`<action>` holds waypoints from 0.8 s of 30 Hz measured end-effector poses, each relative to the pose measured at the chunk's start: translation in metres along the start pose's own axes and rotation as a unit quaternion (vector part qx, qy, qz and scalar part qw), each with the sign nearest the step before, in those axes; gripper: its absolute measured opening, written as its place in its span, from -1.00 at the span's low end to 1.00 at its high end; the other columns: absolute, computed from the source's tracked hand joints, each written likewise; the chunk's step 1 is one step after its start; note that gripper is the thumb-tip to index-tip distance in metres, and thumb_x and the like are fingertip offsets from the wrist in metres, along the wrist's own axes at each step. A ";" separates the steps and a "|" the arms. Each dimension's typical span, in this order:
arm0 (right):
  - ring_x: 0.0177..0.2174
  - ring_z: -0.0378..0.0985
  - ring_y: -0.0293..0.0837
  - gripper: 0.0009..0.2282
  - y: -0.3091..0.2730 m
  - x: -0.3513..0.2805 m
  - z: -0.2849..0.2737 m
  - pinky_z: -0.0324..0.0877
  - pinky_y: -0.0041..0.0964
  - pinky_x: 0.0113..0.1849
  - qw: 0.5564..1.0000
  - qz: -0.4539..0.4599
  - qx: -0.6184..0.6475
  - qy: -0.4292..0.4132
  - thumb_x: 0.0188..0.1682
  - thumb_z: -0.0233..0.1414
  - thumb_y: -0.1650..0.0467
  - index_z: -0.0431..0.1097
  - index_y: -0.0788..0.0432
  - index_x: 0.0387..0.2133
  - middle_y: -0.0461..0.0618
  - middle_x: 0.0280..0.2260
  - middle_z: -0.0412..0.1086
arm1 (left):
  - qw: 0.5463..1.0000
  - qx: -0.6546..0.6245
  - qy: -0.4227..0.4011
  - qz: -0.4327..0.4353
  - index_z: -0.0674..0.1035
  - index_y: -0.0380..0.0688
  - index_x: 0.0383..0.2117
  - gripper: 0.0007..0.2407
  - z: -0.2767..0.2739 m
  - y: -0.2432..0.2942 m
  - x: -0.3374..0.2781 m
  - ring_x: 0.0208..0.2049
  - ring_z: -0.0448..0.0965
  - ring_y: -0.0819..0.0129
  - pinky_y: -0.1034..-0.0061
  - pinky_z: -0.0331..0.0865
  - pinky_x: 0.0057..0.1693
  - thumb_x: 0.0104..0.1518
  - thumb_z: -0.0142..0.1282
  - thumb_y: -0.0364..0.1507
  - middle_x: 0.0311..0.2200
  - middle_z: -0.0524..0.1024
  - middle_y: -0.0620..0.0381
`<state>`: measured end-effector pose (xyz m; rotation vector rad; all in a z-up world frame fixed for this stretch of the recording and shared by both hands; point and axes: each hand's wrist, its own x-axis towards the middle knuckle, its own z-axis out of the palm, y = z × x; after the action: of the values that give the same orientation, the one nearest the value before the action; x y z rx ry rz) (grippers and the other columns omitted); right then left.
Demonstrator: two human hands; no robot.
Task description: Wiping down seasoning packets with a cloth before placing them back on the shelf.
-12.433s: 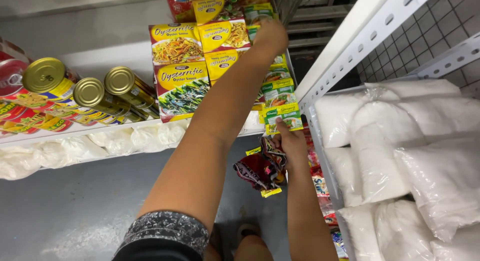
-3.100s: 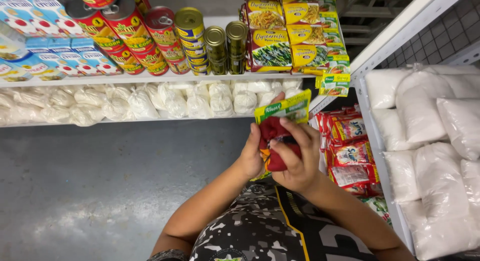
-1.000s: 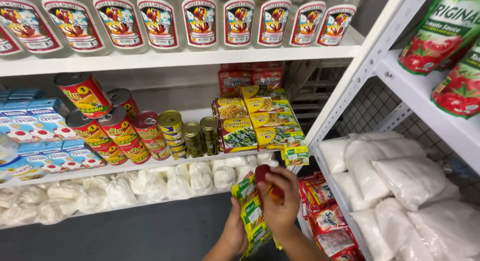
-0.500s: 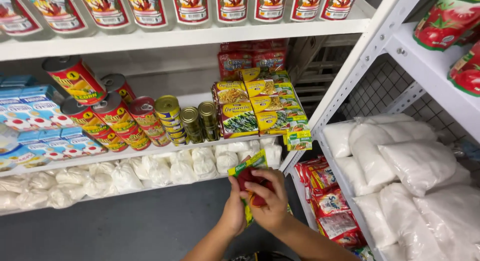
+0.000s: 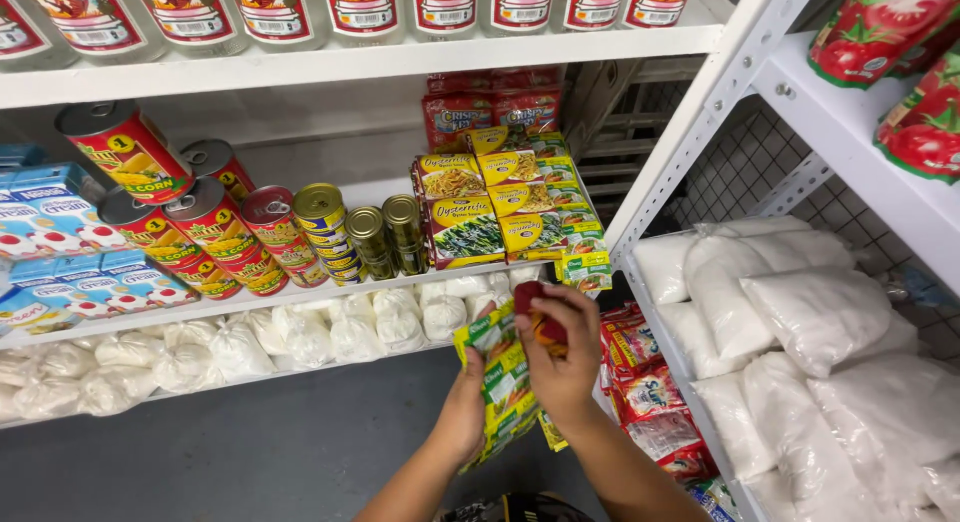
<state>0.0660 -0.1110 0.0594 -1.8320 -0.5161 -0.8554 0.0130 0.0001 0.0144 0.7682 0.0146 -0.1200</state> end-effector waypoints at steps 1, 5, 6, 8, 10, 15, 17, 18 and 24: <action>-0.03 0.47 0.03 -0.67 -0.006 -0.007 0.002 0.45 -0.16 0.00 1.000 -0.002 -0.002 0.003 -0.15 0.27 0.55 0.38 0.18 -0.12 0.08 0.02 0.32 | 1.000 0.000 -0.004 -0.001 0.07 0.14 0.42 -0.42 0.003 0.000 0.001 0.17 0.45 0.10 0.25 0.39 0.20 0.25 -0.38 -0.04 0.36 0.25 -0.04; -0.11 0.49 0.03 -0.62 -0.014 -0.042 -0.001 0.44 -0.12 -0.04 0.998 -0.041 0.016 -0.049 -0.31 0.30 0.53 0.44 0.12 -0.18 0.04 -0.02 0.41 | 0.995 0.055 0.082 0.026 0.34 -0.21 0.15 -0.49 -0.022 -0.023 0.008 0.01 0.23 0.32 0.43 0.11 0.15 0.29 -0.32 -0.05 0.04 0.33 0.03; -0.11 0.49 0.05 -0.59 -0.012 -0.051 -0.002 0.42 -0.09 -0.04 0.994 -0.056 0.031 -0.091 -0.34 0.27 0.55 0.46 0.12 -0.15 0.06 0.01 0.41 | 0.986 0.002 0.164 -0.039 0.60 -0.35 -0.11 -0.46 -0.039 -0.031 0.011 -0.37 0.34 0.43 0.56 0.29 -0.12 0.28 -0.22 -0.03 -0.31 0.53 0.02; -0.11 0.49 0.03 -0.60 0.000 -0.038 -0.007 0.41 -0.13 -0.04 0.998 -0.039 -0.019 -0.049 -0.33 0.27 0.56 0.46 0.15 -0.16 0.04 -0.01 0.42 | 0.991 0.004 0.124 -0.057 0.51 -0.29 0.07 -0.46 -0.006 0.005 0.002 -0.24 0.46 0.31 0.47 0.37 -0.04 0.25 -0.25 -0.05 -0.14 0.55 -0.02; -0.12 0.48 0.00 -0.62 0.008 -0.030 -0.008 0.41 -0.17 -0.04 0.997 -0.019 -0.071 -0.011 -0.32 0.27 0.57 0.46 0.17 -0.17 0.02 -0.03 0.43 | 0.993 0.001 0.086 -0.078 0.42 -0.23 0.25 -0.41 0.009 0.020 0.001 -0.10 0.58 0.19 0.38 0.46 0.03 0.22 -0.28 -0.07 0.03 0.58 -0.06; -0.11 0.48 0.04 -0.66 -0.008 -0.079 -0.002 0.42 -0.10 -0.05 0.996 -0.037 0.015 -0.076 -0.29 0.30 0.49 0.47 0.11 -0.20 0.06 -0.03 0.41 | 0.987 0.082 0.120 -0.068 0.54 -0.30 -0.11 -0.48 -0.002 0.012 0.000 -0.42 0.32 0.47 0.64 0.23 -0.28 0.28 -0.27 -0.03 -0.36 0.47 0.04; -0.09 0.49 0.03 -0.67 0.007 -0.073 -0.004 0.42 -0.13 -0.02 0.997 -0.011 0.015 -0.071 -0.28 0.28 0.51 0.47 0.13 -0.20 0.06 -0.03 0.42 | 0.988 0.055 0.126 -0.074 0.51 -0.27 0.04 -0.47 0.000 0.010 -0.007 -0.36 0.40 0.45 0.60 0.31 -0.22 0.25 -0.25 -0.04 -0.26 0.52 0.03; -0.07 0.51 0.02 -0.69 0.015 -0.066 -0.004 0.43 -0.17 0.01 0.998 0.009 0.014 -0.061 -0.27 0.25 0.53 0.46 0.16 -0.21 0.06 -0.03 0.44 | 0.989 0.030 0.125 -0.075 0.49 -0.25 0.18 -0.44 0.002 0.011 -0.007 -0.29 0.49 0.42 0.57 0.40 -0.16 0.23 -0.22 -0.06 -0.17 0.56 0.02; -0.07 0.49 0.04 -0.67 -0.010 -0.048 0.005 0.44 -0.13 -0.02 0.998 -0.003 0.025 -0.053 -0.25 0.28 0.50 0.41 0.17 -0.20 0.07 -0.03 0.40 | 0.998 0.029 0.053 0.028 0.19 0.07 0.42 -0.49 0.017 0.020 0.007 -0.09 0.43 0.34 0.49 0.32 0.11 0.31 -0.28 -0.18 0.05 0.47 -0.01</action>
<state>0.0291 -0.1005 0.0281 -1.8384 -0.6052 -0.7449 0.0213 0.0014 0.0404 0.8308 0.0915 -0.0267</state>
